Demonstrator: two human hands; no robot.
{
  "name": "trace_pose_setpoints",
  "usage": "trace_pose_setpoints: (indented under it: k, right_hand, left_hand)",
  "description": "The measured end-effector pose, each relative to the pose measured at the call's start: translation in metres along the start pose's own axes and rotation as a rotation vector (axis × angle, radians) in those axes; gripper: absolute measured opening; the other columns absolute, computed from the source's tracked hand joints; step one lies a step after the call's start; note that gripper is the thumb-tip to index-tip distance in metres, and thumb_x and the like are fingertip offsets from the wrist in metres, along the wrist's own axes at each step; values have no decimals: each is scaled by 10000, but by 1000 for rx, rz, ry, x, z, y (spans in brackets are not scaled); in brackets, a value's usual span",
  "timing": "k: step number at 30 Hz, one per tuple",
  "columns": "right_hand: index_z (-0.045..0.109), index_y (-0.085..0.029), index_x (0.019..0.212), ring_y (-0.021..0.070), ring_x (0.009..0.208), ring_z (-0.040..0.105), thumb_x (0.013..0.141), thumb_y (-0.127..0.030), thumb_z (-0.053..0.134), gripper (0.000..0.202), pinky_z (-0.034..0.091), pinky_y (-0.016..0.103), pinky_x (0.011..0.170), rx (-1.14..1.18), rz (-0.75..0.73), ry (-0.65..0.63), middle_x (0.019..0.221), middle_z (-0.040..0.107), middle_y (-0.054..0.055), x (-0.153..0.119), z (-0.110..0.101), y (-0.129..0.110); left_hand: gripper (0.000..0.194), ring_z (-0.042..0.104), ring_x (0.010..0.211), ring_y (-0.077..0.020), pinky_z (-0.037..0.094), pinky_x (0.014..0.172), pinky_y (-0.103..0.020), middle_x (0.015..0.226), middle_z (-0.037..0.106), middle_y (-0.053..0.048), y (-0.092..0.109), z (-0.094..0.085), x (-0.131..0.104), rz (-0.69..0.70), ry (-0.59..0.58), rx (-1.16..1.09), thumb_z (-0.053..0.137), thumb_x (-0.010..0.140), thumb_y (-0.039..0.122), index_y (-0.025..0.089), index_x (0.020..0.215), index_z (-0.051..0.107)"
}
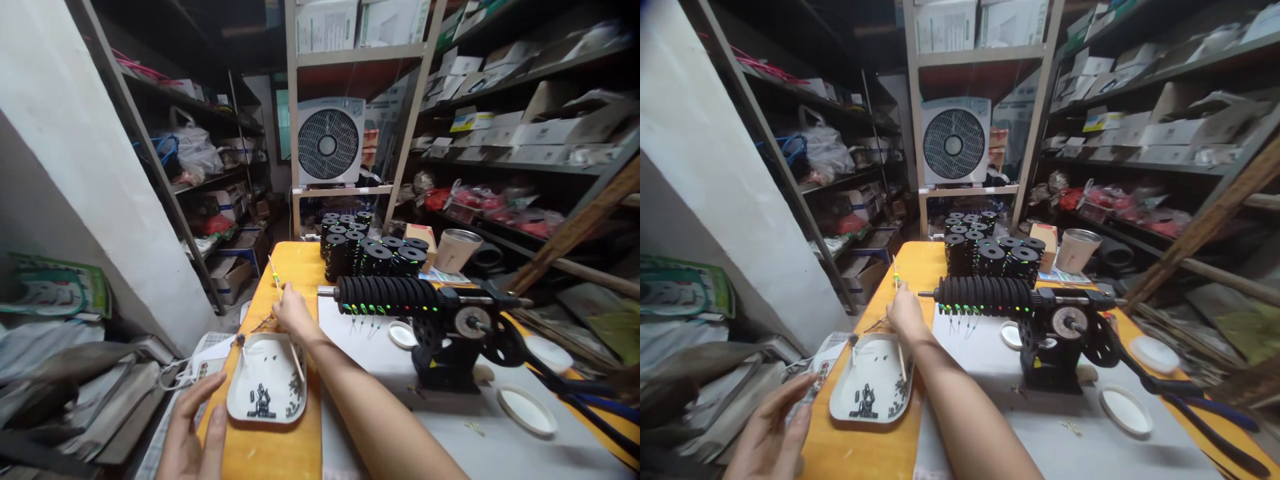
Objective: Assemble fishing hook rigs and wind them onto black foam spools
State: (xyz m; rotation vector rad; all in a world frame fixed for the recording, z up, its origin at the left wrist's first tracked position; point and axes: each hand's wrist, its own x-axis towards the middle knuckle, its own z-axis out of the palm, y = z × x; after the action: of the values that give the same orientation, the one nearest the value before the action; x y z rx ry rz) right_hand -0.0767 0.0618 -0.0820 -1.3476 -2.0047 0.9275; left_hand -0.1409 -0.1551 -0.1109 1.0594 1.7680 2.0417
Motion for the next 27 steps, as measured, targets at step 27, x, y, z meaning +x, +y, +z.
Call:
trace_pose_setpoints:
  k: [27]
  right_hand:
    - [743, -313, 1143, 193, 737, 674, 965, -343, 559, 258, 526, 268, 617, 247, -412, -224, 859, 742, 24, -151, -112, 0]
  left_hand:
    - [45, 627, 835, -204, 496, 841, -360, 836, 683, -28, 84, 16, 166, 1036, -864, 496, 694, 908, 230, 242, 950, 683]
